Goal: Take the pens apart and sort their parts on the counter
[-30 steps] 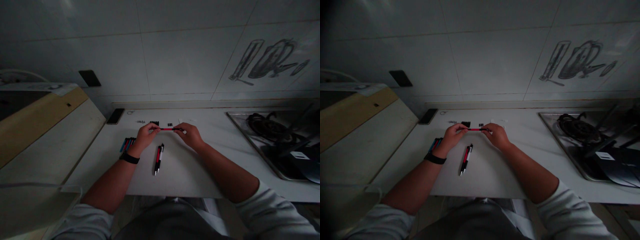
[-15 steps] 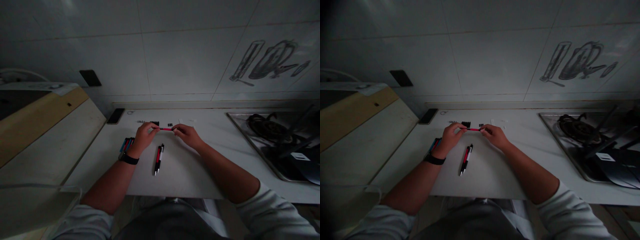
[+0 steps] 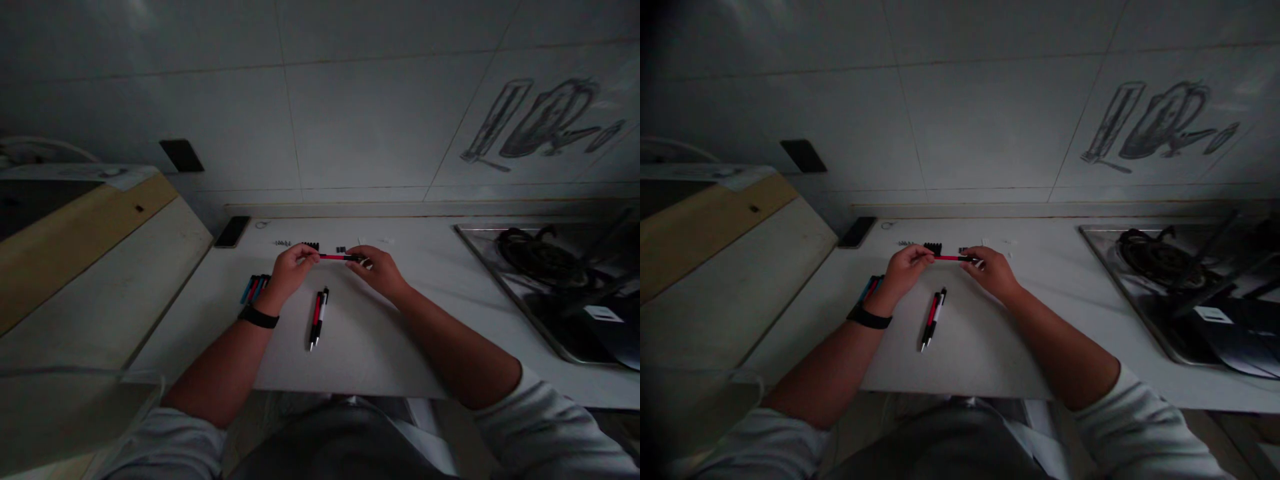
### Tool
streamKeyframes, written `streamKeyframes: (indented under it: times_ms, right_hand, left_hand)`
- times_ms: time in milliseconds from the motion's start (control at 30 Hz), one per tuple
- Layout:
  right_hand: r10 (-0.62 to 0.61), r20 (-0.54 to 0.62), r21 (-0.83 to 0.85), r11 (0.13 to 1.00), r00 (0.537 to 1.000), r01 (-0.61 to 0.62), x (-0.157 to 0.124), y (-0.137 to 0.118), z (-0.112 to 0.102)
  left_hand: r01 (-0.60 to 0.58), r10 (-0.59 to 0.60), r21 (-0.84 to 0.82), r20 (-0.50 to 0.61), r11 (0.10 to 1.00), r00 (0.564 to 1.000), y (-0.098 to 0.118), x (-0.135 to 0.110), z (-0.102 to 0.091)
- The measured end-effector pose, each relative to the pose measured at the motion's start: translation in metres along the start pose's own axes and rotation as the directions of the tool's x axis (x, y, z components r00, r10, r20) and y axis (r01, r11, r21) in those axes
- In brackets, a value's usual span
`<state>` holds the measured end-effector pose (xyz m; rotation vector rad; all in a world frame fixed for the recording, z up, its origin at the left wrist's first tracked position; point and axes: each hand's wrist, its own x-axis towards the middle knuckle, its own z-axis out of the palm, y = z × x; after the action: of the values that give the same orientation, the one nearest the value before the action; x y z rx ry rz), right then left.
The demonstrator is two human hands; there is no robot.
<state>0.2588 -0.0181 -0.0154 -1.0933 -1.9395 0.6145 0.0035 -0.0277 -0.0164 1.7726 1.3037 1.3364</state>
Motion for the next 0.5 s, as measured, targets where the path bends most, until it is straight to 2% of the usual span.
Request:
streamKeyframes:
  times_ms: [133, 267, 400, 500]
  right_hand:
    - [0.077, 0.1, -0.027, 0.997, 0.992, -0.075, 0.001, 0.004, 0.001]
    - [0.074, 0.087, 0.053, 0.995, 0.993, -0.079, 0.001, 0.007, 0.003]
    - [0.1, 0.189, 0.061, 0.992, 0.977, -0.113, 0.0, 0.01, 0.003]
    - [0.097, 0.165, 0.069, 0.992, 0.981, -0.109, 0.0, 0.012, 0.004]
  left_hand:
    - [-0.048, 0.05, 0.1, -0.013, 0.994, 0.999, 0.003, -0.002, -0.002]
    - [-0.085, 0.088, 0.14, -0.019, 0.987, 0.996, 0.003, -0.003, -0.003]
    - [-0.115, 0.118, 0.15, -0.014, 0.982, 0.993, 0.003, -0.002, -0.002]
    - [-0.119, 0.121, 0.159, -0.006, 0.98, 0.993, 0.003, -0.002, -0.002]
